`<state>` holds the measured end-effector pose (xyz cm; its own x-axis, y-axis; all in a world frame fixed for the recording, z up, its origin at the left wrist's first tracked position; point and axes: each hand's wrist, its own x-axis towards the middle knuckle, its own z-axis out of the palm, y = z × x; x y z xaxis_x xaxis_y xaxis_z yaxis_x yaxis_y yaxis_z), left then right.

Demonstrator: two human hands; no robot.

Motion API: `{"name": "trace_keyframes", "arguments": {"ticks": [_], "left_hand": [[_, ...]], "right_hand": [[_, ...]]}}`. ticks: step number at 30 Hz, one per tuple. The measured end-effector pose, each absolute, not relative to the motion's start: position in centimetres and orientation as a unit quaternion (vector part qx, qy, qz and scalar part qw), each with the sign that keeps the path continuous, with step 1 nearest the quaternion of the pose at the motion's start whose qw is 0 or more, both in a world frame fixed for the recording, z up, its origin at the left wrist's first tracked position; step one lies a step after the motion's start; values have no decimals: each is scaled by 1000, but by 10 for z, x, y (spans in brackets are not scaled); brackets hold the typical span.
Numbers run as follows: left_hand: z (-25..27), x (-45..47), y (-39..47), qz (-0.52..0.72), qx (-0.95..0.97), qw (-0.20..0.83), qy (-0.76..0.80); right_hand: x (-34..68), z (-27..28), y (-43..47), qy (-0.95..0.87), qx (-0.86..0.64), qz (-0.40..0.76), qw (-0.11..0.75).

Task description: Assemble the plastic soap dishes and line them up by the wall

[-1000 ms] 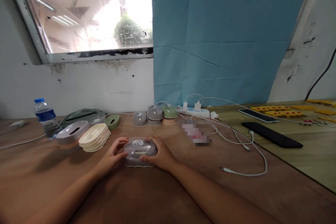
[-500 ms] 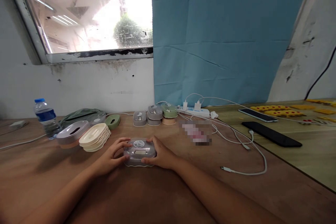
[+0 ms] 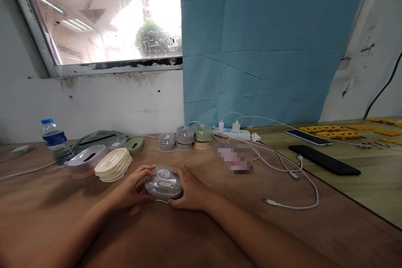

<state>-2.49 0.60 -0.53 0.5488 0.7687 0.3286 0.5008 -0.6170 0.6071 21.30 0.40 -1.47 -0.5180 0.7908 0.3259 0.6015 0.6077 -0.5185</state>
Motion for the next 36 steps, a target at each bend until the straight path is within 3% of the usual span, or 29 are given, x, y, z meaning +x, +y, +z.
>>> {"name": "trace_keyframes", "arguments": {"ticks": [7, 17, 30, 36], "left_hand": [[-9, -34, 16, 261, 880, 200, 344], [-13, -33, 19, 320, 873, 152, 335], [-19, -30, 19, 371, 812, 318, 319], [-20, -30, 21, 370, 809, 338, 308]], "right_hand": [[206, -19, 2, -850, -415, 128, 299], [205, -25, 1, -858, -405, 102, 299], [207, -25, 7, -831, -398, 187, 341], [214, -27, 24, -835, -365, 138, 387]]}}
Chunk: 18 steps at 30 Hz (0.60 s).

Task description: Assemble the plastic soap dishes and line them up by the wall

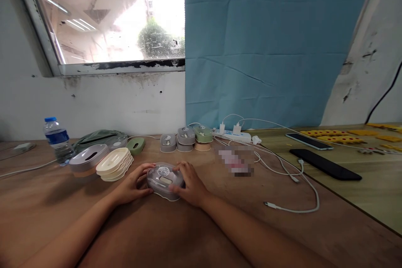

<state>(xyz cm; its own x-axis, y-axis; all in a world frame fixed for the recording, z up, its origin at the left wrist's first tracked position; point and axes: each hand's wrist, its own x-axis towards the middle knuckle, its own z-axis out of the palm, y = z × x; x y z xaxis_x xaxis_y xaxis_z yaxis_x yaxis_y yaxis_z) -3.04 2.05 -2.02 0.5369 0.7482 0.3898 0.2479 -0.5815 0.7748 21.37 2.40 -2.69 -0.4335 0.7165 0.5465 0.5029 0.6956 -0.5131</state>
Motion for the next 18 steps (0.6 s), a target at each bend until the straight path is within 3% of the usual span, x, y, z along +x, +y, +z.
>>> {"name": "trace_keyframes", "arguments": {"ticks": [4, 10, 18], "left_hand": [[-26, -31, 25, 368, 825, 300, 307], [-28, -30, 27, 346, 831, 291, 325], [-26, -30, 27, 345, 834, 286, 323]], "right_hand": [[224, -32, 75, -771, -423, 49, 474], [224, -40, 149, -732, -485, 21, 478], [223, -45, 159, -664, -564, -31, 489]]}}
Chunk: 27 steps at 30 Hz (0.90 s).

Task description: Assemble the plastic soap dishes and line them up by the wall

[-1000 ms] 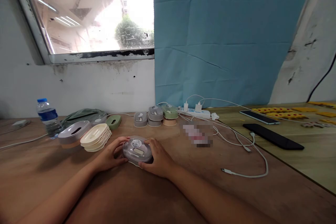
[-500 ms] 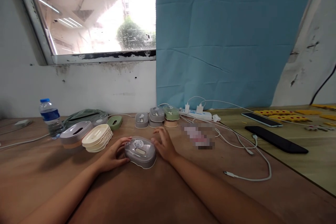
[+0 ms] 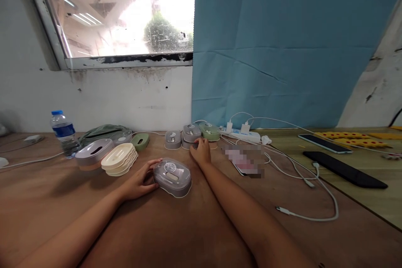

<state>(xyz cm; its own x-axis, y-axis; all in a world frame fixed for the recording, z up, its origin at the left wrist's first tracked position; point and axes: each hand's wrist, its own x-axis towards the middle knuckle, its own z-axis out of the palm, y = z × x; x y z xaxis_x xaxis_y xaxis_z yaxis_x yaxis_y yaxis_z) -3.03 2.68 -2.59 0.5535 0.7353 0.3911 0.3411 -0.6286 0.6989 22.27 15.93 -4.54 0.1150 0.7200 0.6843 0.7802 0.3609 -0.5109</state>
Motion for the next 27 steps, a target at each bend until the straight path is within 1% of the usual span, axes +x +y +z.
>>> {"name": "trace_keyframes", "arguments": {"ticks": [13, 21, 27], "left_hand": [[-27, -31, 28, 341, 837, 279, 324], [-30, -32, 30, 338, 839, 280, 322], [-27, -32, 27, 310, 851, 240, 350]], "right_hand": [[221, -45, 160, -687, -552, -61, 468], [221, -45, 159, -700, -535, -59, 470], [220, -38, 147, -728, -477, -29, 492]]}}
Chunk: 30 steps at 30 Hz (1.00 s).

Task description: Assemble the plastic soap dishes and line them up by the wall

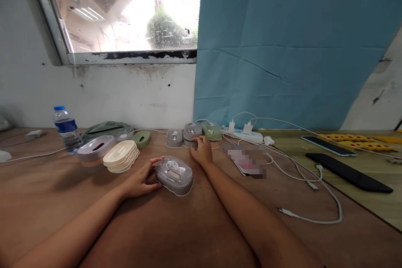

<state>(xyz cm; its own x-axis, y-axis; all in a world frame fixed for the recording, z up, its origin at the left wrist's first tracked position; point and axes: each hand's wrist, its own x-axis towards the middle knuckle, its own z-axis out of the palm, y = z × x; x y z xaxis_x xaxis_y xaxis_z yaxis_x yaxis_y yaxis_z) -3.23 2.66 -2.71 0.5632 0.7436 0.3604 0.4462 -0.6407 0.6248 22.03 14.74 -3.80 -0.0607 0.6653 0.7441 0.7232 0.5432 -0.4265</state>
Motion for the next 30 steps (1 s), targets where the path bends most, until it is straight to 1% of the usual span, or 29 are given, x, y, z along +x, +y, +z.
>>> {"name": "trace_keyframes", "arguments": {"ticks": [3, 7, 9, 11, 13, 15, 19, 22, 27, 30], "left_hand": [[-28, -32, 26, 287, 859, 201, 373], [-33, -28, 27, 294, 847, 148, 418], [-35, -24, 26, 304, 823, 140, 458], [-35, -18, 24, 308, 802, 148, 490], [-34, -12, 21, 315, 790, 166, 500], [-34, -8, 19, 327, 784, 193, 491], [-39, -4, 19, 370, 750, 277, 474], [-43, -4, 25, 441, 700, 324, 458], [-43, -12, 40, 569, 666, 310, 368], [-41, -19, 48, 622, 630, 298, 358]], "right_hand": [[220, -32, 126, -787, -396, 17, 473], [229, -24, 81, -871, -272, 100, 397], [236, -20, 57, -895, -205, 188, 349], [241, -18, 35, -905, -222, 198, 304], [241, -18, 19, -907, -283, 191, 248], [236, -21, 12, -894, -337, 189, 225], [220, -27, 16, -872, -372, 176, 264], [211, -29, 25, -874, -356, 149, 296], [191, -30, 47, -876, -320, 66, 354], [166, -28, 70, -863, -320, -12, 392]]}}
